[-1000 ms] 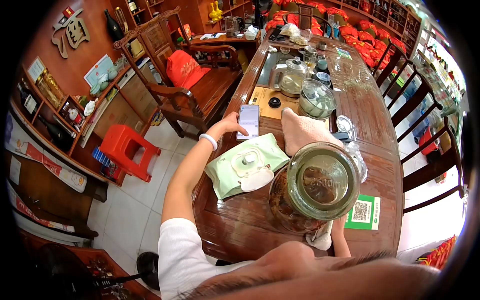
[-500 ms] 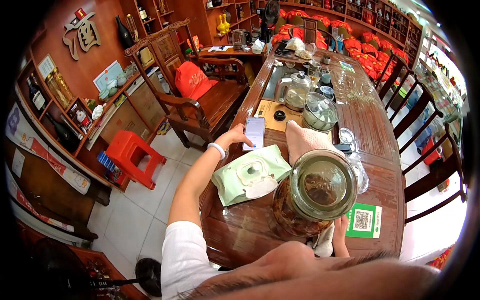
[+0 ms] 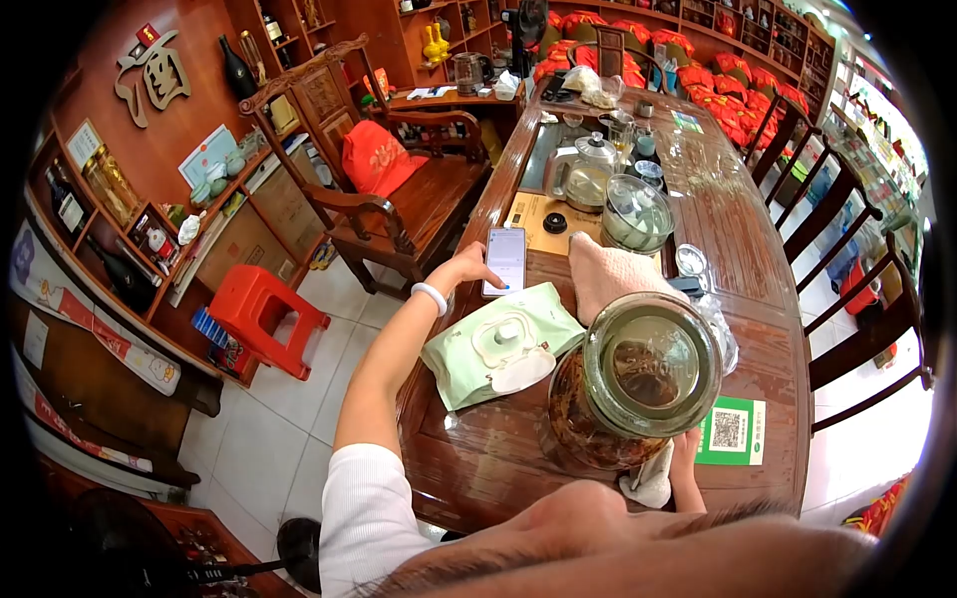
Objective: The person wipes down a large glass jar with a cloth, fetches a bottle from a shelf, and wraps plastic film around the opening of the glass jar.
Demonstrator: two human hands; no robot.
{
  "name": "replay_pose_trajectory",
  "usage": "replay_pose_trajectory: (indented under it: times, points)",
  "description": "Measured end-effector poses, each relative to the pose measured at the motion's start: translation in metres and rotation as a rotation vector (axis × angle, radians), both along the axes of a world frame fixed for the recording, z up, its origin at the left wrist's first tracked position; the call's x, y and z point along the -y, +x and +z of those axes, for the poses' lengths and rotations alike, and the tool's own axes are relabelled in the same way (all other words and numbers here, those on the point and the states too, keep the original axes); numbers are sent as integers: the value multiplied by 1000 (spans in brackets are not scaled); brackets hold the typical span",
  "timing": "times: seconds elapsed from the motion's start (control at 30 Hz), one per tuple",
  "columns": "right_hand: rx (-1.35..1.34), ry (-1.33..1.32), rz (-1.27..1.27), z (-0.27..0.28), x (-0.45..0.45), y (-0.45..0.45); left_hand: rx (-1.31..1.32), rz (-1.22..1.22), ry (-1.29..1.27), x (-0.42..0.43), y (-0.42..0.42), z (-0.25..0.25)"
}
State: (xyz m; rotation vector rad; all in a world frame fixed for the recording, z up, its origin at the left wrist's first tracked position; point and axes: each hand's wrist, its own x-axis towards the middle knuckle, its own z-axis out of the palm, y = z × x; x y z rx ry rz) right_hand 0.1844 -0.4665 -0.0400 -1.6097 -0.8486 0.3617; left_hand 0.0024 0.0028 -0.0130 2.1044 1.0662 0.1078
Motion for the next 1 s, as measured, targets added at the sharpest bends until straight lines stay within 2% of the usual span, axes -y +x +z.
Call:
replay_pose_trajectory:
  times: [0.23, 0.37, 0.47, 0.63, 0.73, 1.0]
  points:
    - [74, 4, -33, 2, -2, 0, 12, 3, 72, -3, 0, -6]
    - [29, 21, -81, 9, -3, -7, 24, -18, 57, -12, 0, -17]
    - [-38, -57, -18, -8, 1, 3, 20, -23, 59, -8, -1, -12]
    - [66, 25, -69, 9, -3, -6, 5, 0, 23, 7, -2, 10]
    - [-35, -17, 12, -3, -1, 3, -3, -15, 21, 1, -1, 4]
    - [-1, 25, -33, 9, -3, -5, -14, -12, 47, 1, -1, 3]
